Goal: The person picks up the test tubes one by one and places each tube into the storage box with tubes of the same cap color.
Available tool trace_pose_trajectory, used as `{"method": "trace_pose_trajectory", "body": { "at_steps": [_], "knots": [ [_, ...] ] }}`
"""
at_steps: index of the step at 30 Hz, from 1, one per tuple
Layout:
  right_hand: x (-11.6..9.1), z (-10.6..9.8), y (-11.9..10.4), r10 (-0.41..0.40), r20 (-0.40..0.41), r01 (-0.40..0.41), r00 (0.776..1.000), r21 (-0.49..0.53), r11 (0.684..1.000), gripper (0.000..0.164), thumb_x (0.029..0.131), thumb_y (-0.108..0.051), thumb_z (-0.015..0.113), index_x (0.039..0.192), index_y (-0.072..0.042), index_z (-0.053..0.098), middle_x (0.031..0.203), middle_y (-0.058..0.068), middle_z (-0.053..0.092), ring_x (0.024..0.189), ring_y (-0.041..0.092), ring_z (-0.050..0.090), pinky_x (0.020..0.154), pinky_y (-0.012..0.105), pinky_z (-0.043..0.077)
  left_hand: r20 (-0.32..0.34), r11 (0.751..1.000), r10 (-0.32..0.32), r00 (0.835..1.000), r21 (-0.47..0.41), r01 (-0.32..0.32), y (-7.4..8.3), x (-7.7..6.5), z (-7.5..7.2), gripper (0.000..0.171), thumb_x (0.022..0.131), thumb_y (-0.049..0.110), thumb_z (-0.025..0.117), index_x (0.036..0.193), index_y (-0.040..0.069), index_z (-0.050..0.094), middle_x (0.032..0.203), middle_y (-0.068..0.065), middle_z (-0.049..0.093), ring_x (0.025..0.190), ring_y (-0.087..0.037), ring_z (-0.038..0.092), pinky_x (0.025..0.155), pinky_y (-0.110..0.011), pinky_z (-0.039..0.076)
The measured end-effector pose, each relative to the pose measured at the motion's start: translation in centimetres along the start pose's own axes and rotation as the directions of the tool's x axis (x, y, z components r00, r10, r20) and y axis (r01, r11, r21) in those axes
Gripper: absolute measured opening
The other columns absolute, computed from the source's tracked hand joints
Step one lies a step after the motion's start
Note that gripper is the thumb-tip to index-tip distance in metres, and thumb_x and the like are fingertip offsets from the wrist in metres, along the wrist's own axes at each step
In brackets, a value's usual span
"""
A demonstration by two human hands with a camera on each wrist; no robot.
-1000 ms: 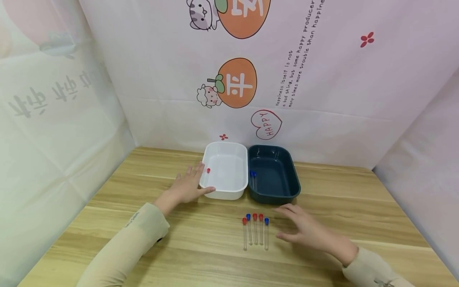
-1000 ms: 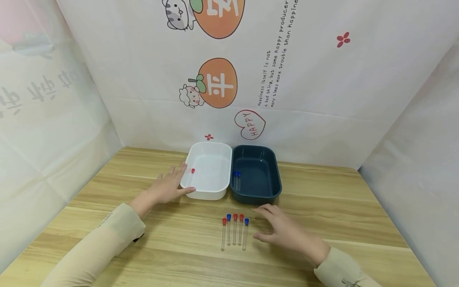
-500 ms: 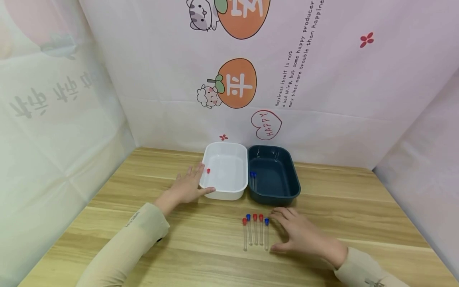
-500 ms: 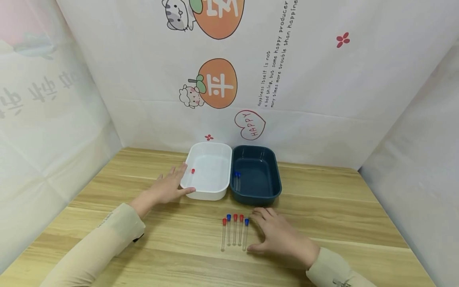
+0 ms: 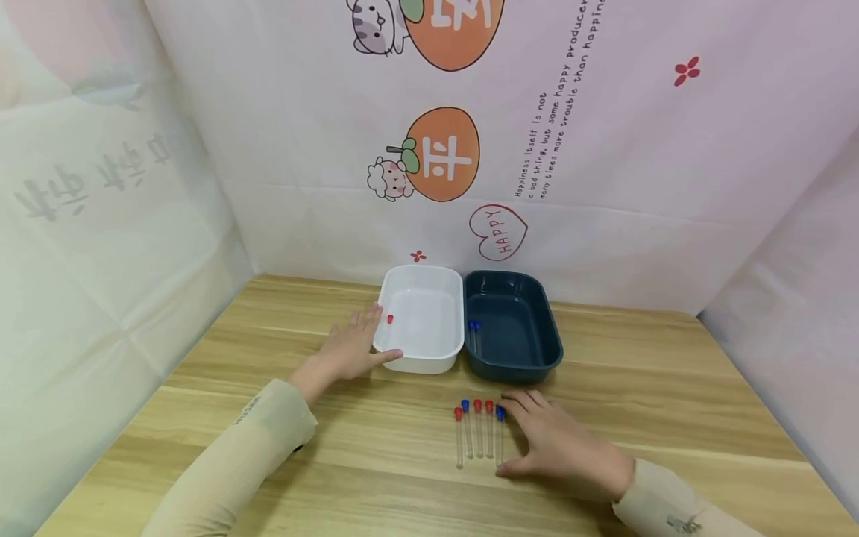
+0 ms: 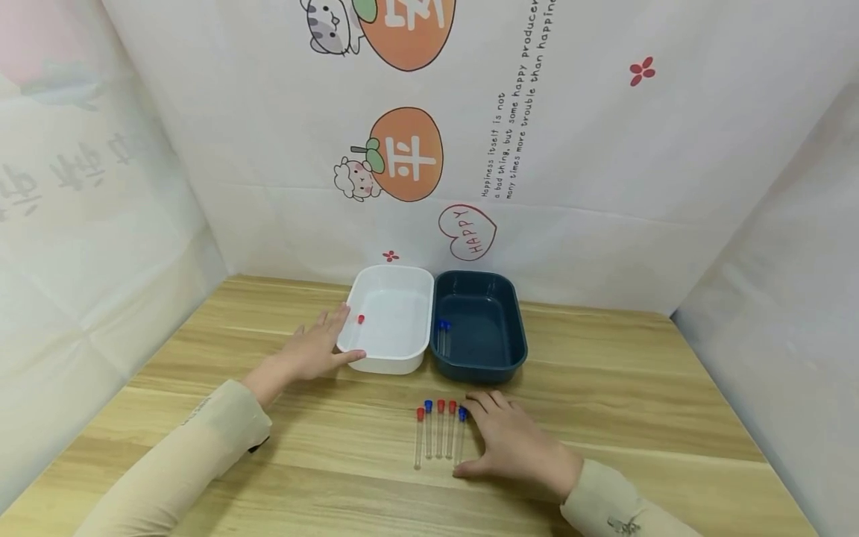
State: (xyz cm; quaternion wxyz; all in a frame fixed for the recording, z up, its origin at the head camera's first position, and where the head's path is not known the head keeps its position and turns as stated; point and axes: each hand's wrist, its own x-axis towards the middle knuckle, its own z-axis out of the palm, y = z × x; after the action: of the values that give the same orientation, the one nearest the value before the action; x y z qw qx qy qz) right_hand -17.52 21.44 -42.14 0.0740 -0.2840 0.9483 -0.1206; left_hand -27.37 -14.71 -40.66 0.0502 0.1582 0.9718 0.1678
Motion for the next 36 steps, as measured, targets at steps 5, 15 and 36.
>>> {"method": "trace_pose_trajectory", "body": {
  "at_steps": [5,15,36],
  "knots": [
    [0.2,-0.2,-0.1,0.001,0.002,-0.001,1.0,-0.016,1.0,0.108,0.074,-0.077,0.074,0.146,0.0,0.051,0.149,0.018,0.047,0.135,0.04,0.044,0.107,0.064,0.038,0.001,1.0,-0.006,1.0,0.0,0.006,0.0,-0.2,-0.5,0.106,0.095,0.071,0.054,0.165,0.006,0.009,0.172,-0.01,0.005,0.154,-0.042,0.007,0.115,-0.073,0.009],
    [0.1,-0.2,0.0,-0.017,-0.011,0.017,1.0,0.004,1.0,0.103,0.076,-0.072,0.077,0.144,0.001,0.052,0.148,0.019,0.048,0.134,0.041,0.045,0.106,0.064,0.039,0.016,1.0,-0.007,1.0,0.026,0.007,0.3,-0.1,-0.7,0.105,0.096,0.071,0.053,0.165,0.005,0.009,0.172,-0.01,0.005,0.154,-0.043,0.006,0.115,-0.073,0.009],
    [-0.5,-1.9,-0.2,-0.106,-0.122,0.098,0.987,-0.065,0.993,0.097,0.075,-0.067,0.081,0.139,0.001,0.055,0.141,0.02,0.054,0.127,0.038,0.052,0.102,0.056,0.048,0.018,1.0,-0.01,1.0,0.023,0.009,0.2,-0.1,-0.3,0.105,0.096,0.071,0.053,0.165,0.004,0.01,0.171,-0.012,0.006,0.154,-0.044,0.007,0.114,-0.075,0.01]
  ]
}}
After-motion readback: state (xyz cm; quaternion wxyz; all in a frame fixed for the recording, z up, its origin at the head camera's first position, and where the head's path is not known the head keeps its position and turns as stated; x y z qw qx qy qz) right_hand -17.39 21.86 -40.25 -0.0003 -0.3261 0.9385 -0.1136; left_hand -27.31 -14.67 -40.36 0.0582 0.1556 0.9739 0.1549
